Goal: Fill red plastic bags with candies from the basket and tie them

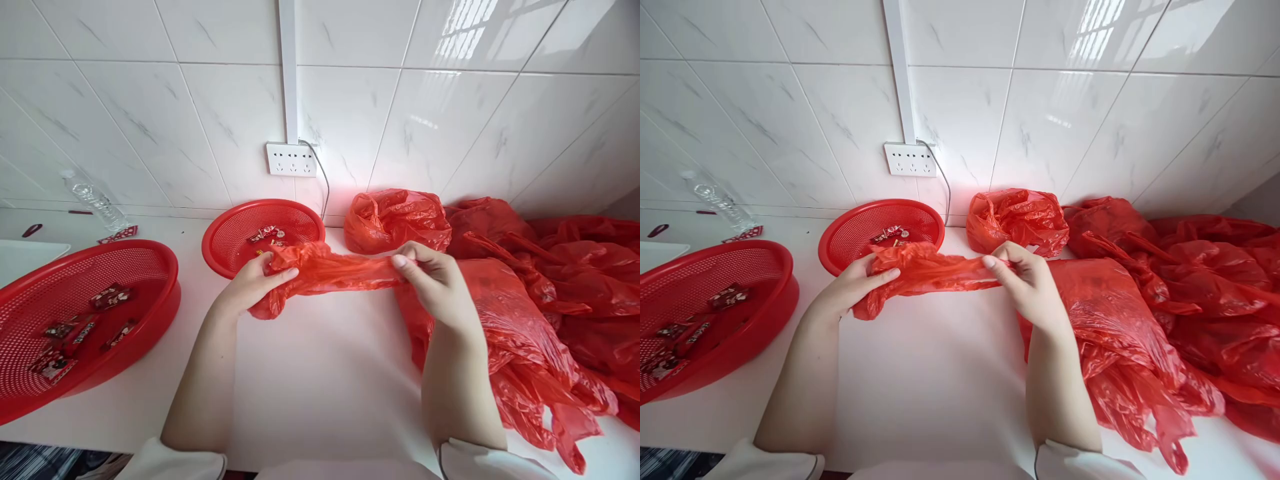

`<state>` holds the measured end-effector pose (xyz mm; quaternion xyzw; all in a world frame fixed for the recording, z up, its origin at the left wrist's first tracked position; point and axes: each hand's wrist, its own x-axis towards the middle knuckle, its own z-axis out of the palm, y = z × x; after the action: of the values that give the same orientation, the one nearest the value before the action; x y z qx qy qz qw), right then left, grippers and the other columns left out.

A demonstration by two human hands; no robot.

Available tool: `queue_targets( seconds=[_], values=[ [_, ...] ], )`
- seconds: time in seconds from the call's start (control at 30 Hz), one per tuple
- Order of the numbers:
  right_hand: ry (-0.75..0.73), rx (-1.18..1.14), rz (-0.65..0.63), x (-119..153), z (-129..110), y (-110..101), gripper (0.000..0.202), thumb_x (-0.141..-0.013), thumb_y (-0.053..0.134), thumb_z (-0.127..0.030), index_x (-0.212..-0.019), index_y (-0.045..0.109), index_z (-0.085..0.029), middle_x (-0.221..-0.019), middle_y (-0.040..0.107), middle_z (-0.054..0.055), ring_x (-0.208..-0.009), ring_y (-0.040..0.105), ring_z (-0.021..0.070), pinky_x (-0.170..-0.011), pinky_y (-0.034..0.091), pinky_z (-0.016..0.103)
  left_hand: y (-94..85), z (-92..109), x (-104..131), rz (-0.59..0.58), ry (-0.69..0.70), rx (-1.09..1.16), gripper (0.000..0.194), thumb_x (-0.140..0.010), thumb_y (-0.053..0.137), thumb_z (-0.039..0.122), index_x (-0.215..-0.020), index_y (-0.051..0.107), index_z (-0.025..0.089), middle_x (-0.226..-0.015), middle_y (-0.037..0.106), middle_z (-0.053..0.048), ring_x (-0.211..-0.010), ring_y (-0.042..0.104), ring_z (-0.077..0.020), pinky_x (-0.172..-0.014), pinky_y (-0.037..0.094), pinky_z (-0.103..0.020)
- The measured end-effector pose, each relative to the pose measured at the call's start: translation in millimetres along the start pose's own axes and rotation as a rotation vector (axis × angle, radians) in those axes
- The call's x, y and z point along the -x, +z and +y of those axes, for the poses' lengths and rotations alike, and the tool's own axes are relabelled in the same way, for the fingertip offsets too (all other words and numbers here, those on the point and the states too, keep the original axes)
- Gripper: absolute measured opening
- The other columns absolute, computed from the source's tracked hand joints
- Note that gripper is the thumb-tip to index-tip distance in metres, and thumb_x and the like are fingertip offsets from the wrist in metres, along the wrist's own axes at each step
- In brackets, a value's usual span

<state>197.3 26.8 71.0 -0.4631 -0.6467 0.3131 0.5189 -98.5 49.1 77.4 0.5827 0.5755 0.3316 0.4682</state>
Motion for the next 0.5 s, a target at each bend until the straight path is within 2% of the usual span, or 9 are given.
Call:
queue_targets(
  seconds=[0.07, 0.13, 0.17, 0.23, 0.3, 0.33, 0.37, 0.43, 0.5],
  values=[
    [0.079, -0.232, 0.004, 0, 0, -5, 0.039, -0.088, 0.061, -0.042, -0.062, 0.042, -0.020, -0.048, 0.042, -0.006, -0.042, 0.042, 0.0075, -0.043, 0.031, 0.021, -4.8, -1, 1, -0.068, -0.081, -0.100, 0.062, -0.068, 0.071, 0.059, -0.120, 0.061, 0.027, -0.102, 0.072, -0.006, -0.092, 0.068, -0.0282, -0.078, 0.054, -0.037],
    [0.152, -0.451, 0.005, -1, 0, -8, 0.040, -0.089, 0.057, -0.046, -0.063, 0.039, -0.021, -0.037, 0.033, -0.009, -0.028, 0.029, 0.0059, -0.032, 0.020, 0.020, -7.4, -3, 2, -0.104, -0.138, -0.217, 0.059, -0.071, 0.067, 0.061, -0.120, 0.060, 0.028, -0.098, 0.072, -0.005, -0.086, 0.069, -0.0281, -0.074, 0.053, -0.037],
    [0.176, -0.526, 0.011, -1, 0, -10, 0.040, -0.089, 0.057, -0.047, -0.064, 0.039, -0.022, -0.035, 0.029, -0.011, -0.025, 0.022, 0.0052, -0.029, 0.014, 0.020, -6.3, -2, 3, -0.079, -0.124, -0.273, 0.054, -0.074, 0.064, 0.061, -0.117, 0.061, 0.028, -0.096, 0.071, -0.005, -0.085, 0.068, -0.0279, -0.074, 0.053, -0.038],
    [0.213, -0.580, 0.022, -1, -2, -9, 0.036, -0.088, 0.059, -0.047, -0.067, 0.043, -0.022, -0.033, 0.028, -0.012, -0.023, 0.016, 0.0042, -0.026, 0.010, 0.019, 3.1, 1, 9, 0.072, 0.026, -0.344, 0.043, -0.079, 0.061, 0.055, -0.112, 0.063, 0.027, -0.098, 0.070, -0.005, -0.092, 0.066, -0.0271, -0.080, 0.051, -0.038],
    [0.254, -0.566, -0.010, -1, -4, -5, 0.029, -0.086, 0.062, -0.044, -0.073, 0.050, -0.022, -0.033, 0.031, -0.012, -0.023, 0.018, 0.0038, -0.026, 0.012, 0.018, 21.6, 7, 18, 0.227, 0.288, -0.326, 0.032, -0.085, 0.058, 0.045, -0.109, 0.063, 0.026, -0.104, 0.069, -0.005, -0.103, 0.062, -0.0247, -0.089, 0.049, -0.037],
    [0.272, -0.559, -0.047, -1, -5, -2, 0.026, -0.086, 0.063, -0.043, -0.076, 0.053, -0.021, -0.034, 0.032, -0.012, -0.023, 0.019, 0.0036, -0.026, 0.012, 0.017, 33.4, 10, 23, 0.190, 0.405, -0.265, 0.026, -0.088, 0.055, 0.040, -0.107, 0.064, 0.025, -0.105, 0.068, -0.005, -0.103, 0.062, -0.0230, -0.088, 0.049, -0.035],
    [0.285, -0.558, -0.093, -1, -5, 3, 0.025, -0.086, 0.064, -0.043, -0.079, 0.054, -0.020, -0.034, 0.032, -0.012, -0.023, 0.019, 0.0034, -0.026, 0.012, 0.017, 45.9, 13, 28, 0.061, 0.494, -0.208, 0.023, -0.090, 0.052, 0.038, -0.104, 0.065, 0.024, -0.104, 0.068, -0.005, -0.099, 0.063, -0.0213, -0.087, 0.050, -0.034],
    [0.308, -0.583, -0.213, 1, -7, 16, 0.025, -0.086, 0.063, -0.043, -0.082, 0.057, -0.019, -0.033, 0.033, -0.012, -0.022, 0.021, 0.0031, -0.026, 0.013, 0.016, 70.6, 14, 36, -0.221, 0.538, -0.107, 0.025, -0.094, 0.044, 0.032, -0.108, 0.062, 0.022, -0.101, 0.068, -0.006, -0.092, 0.064, -0.0194, -0.083, 0.051, -0.033],
    [0.342, -0.647, -0.347, 2, -7, 30, 0.025, -0.087, 0.062, -0.042, -0.086, 0.059, -0.018, -0.032, 0.035, -0.012, -0.021, 0.022, 0.0031, -0.025, 0.014, 0.014, 90.9, 10, 38, -0.264, 0.513, -0.042, 0.030, -0.095, 0.040, 0.028, -0.119, 0.056, 0.022, -0.103, 0.067, -0.007, -0.090, 0.064, -0.0197, -0.082, 0.051, -0.034]
  ],
)
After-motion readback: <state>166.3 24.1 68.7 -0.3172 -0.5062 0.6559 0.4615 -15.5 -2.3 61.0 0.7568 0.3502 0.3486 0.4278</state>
